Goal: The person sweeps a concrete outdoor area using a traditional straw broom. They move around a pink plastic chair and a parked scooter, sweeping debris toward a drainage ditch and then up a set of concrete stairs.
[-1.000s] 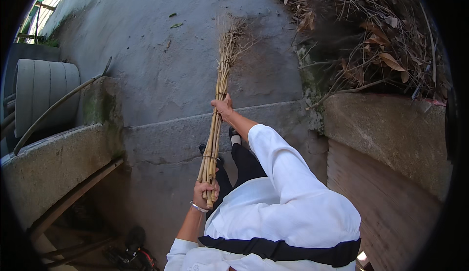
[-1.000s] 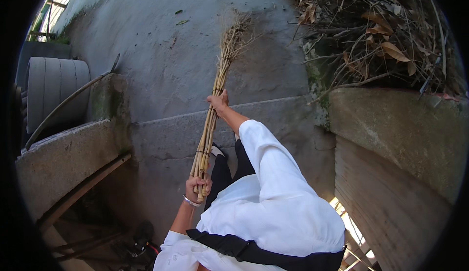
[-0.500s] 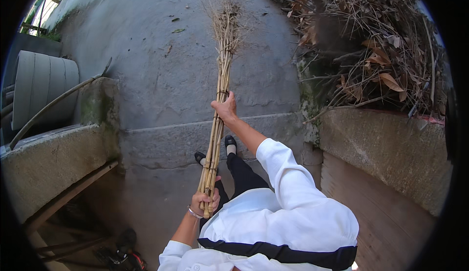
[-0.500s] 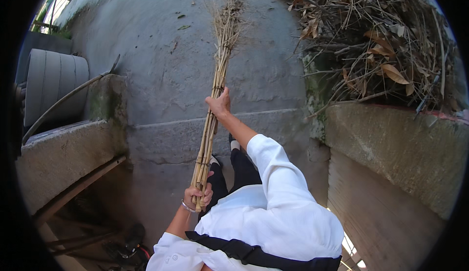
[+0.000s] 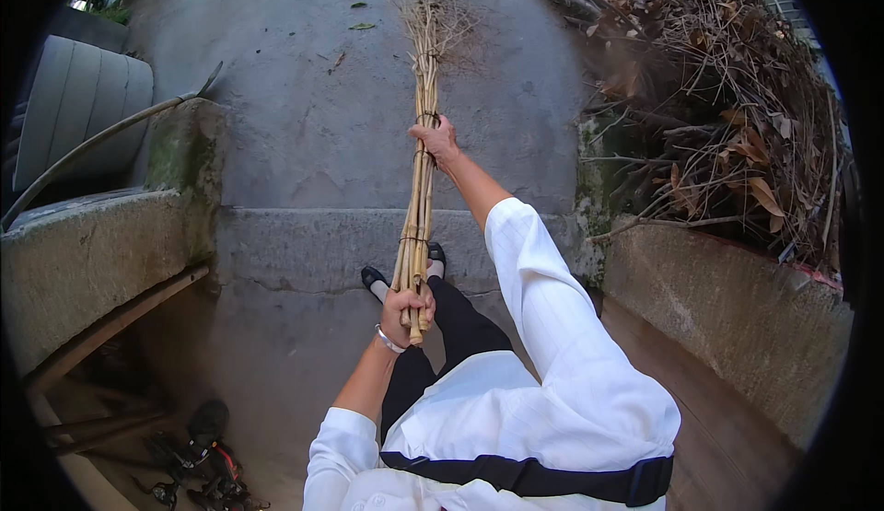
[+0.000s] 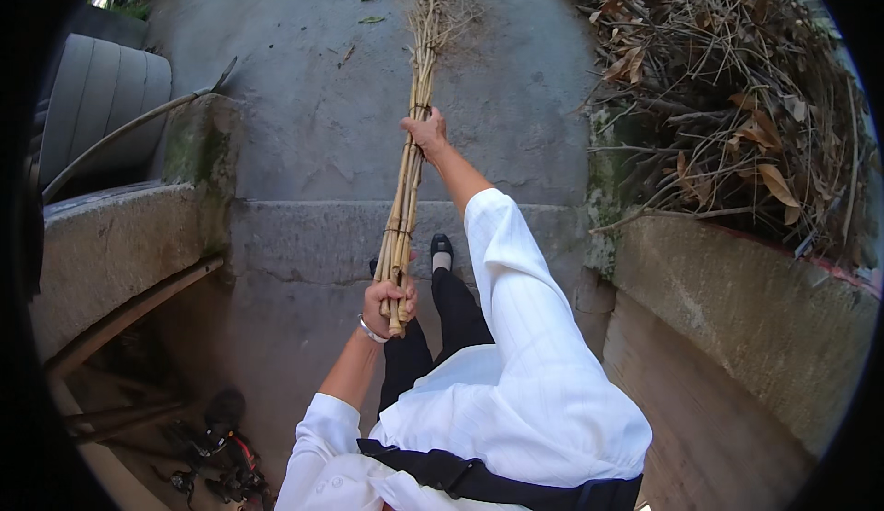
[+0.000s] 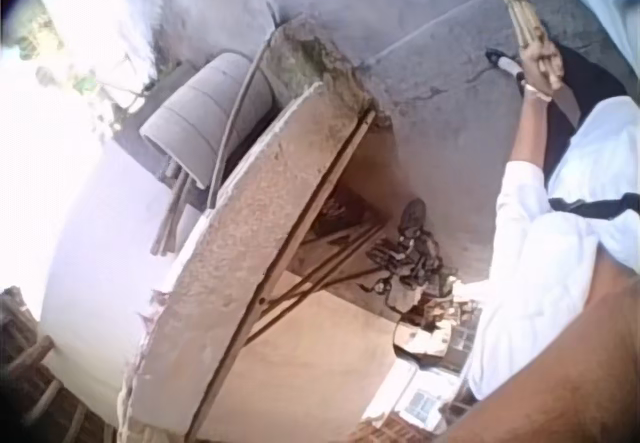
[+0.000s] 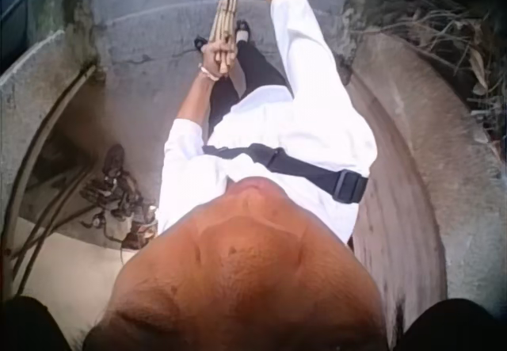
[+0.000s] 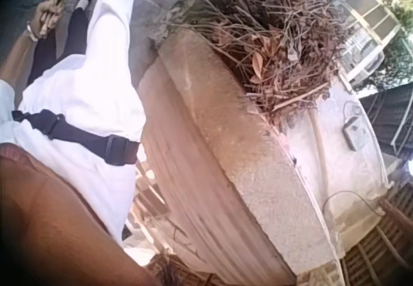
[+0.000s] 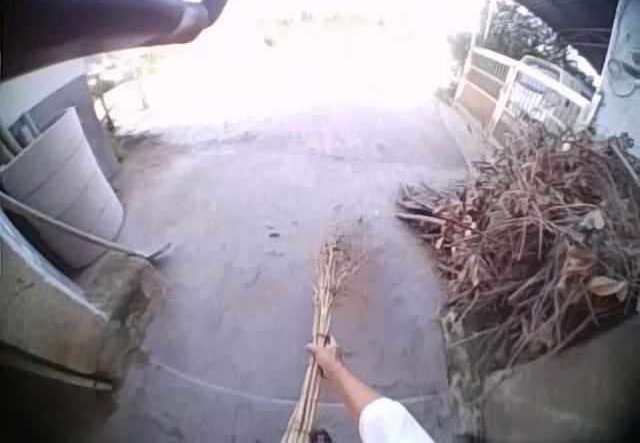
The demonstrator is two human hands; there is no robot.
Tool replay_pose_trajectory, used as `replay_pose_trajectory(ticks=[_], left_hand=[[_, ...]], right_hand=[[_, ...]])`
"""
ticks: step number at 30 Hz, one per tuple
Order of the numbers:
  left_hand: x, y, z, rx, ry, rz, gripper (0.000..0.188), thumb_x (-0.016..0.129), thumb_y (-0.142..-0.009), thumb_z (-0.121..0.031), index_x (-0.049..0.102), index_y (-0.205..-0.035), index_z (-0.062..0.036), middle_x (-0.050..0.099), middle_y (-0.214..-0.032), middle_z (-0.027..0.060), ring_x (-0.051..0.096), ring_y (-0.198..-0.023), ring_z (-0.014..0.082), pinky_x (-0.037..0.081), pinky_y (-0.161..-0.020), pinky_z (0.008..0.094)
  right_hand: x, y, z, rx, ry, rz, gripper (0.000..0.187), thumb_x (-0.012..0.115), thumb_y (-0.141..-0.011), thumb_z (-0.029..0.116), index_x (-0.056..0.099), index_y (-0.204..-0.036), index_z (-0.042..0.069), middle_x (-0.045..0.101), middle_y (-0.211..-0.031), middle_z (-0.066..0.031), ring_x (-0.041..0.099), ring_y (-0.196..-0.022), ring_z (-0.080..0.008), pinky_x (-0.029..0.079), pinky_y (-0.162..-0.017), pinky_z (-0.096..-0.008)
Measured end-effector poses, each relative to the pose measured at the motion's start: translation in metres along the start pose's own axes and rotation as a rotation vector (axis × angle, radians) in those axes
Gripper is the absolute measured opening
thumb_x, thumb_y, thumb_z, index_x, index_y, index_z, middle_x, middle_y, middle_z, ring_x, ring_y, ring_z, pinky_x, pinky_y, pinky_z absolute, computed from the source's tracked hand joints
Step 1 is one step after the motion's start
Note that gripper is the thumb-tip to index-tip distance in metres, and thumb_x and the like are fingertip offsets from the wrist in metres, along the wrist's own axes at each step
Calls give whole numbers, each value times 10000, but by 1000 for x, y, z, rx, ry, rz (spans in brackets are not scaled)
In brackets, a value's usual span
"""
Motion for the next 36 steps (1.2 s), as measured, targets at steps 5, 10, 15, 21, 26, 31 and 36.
replay_pose_trajectory(ticks=[5,10,15,21,26,31,36], left_hand=[[-40,93,-13,33,-34,-51,819,511,-532,-68,274,-1316,-48,452,-620,86,482,-446,184,423,-347,272],[-111,219,1,-164,-13,-40,889,532,-485,-63,257,-1331,-49,433,-617,106,478,-457,204,427,-382,290],[-152,276,39,-402,-56,-46,828,559,-500,-87,315,-1288,-18,452,-621,95,465,-451,178,398,-394,273],[-169,306,34,-522,-202,-289,536,570,-555,-109,485,-1064,38,498,-594,65,488,-444,143,389,-368,244],[-186,393,-16,-255,-634,-537,286,564,-548,-59,528,-817,30,515,-590,69,499,-408,153,417,-384,255],[-177,436,-37,-66,-708,-502,255,547,-533,-29,505,-777,32,512,-587,77,505,-413,167,432,-393,267],[-206,474,-36,-149,-361,-307,659,528,-534,-24,389,-1176,34,508,-613,107,519,-445,195,438,-390,287]], right_hand=[[77,83,21,-104,-44,2,977,741,-548,300,208,-1281,-66,451,-1149,-230,459,-1067,-304,383,-896,-356],[94,206,-10,177,-118,142,870,746,-573,272,259,-1218,-50,480,-1030,-173,510,-942,-232,430,-811,-336],[49,290,-98,370,154,-80,656,717,-590,182,352,-1096,-18,498,-945,-142,535,-881,-226,457,-742,-344],[66,337,-286,811,4,-472,502,685,-606,138,381,-983,6,520,-860,-132,570,-754,-220,493,-566,-352],[205,371,-233,753,-716,-31,114,616,-694,50,508,-716,21,543,-579,-82,583,-518,-198,515,-488,-329],[254,389,-137,441,-716,208,193,652,-696,127,508,-776,27,551,-653,-72,574,-551,-181,504,-511,-323],[250,416,-79,105,-313,110,276,695,-670,211,510,-793,48,547,-683,-47,547,-618,-135,460,-557,-287]])
Point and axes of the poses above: each hand's wrist, its own y-axis away from the middle knuckle, its own x-axis out of the palm, z = x × y, the point moved 6 cm from there along -y, towards the middle knuckle
